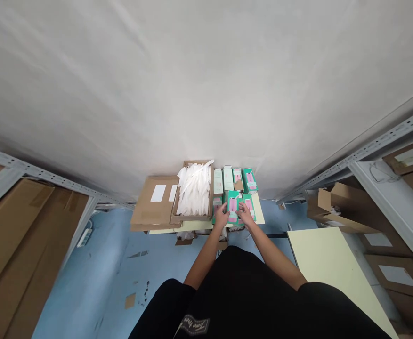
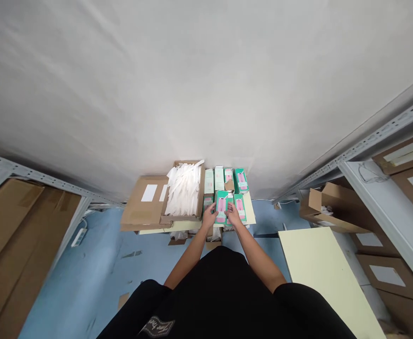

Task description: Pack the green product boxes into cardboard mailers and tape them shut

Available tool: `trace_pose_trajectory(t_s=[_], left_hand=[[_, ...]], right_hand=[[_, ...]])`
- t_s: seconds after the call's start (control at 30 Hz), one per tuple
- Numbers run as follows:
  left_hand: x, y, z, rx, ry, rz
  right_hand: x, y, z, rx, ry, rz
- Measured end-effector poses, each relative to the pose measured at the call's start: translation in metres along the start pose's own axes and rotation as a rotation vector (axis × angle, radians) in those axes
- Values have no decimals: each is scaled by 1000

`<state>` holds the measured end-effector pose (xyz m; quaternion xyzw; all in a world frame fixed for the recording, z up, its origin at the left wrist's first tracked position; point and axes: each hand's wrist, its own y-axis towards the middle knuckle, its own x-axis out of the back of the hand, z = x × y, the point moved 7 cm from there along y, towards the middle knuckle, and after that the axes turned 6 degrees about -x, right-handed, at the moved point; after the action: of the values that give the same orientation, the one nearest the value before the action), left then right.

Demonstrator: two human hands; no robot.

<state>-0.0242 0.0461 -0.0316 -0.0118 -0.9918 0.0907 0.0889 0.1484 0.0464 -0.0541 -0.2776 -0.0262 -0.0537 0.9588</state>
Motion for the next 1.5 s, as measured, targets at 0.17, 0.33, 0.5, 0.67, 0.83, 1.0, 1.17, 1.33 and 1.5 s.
trace_pose_trajectory(t_s=[0.17,0.33,0.5,0.67,0.83,1.0,1.17,1.33,1.5], left_hand=[[-44,12,-27,-38,-134,127],[-102,4,-63,-134,-103,309],[-184,-19,-105,-189,-150,551],[-287,-67,-147,-287,-97,780],[-383,-133,-172,-365,-21,957],[-471,-204,-179,-362,-40,1143],[-540,-274,-174,-331,-108,1278],[-580,-308,-167,-321,-108,1362],[-607,-296,-166,-350,-76,1433]], right_hand=[[50,-10,25,183,-1,-83],[119,-39,35,237,62,-205],[207,-92,28,275,185,-376],[303,-163,5,298,288,-581],[386,-238,-32,294,437,-745],[452,-314,-79,298,554,-872],[497,-380,-129,328,679,-1044],[516,-411,-156,323,727,-1167],[521,-404,-158,347,794,-1246]])
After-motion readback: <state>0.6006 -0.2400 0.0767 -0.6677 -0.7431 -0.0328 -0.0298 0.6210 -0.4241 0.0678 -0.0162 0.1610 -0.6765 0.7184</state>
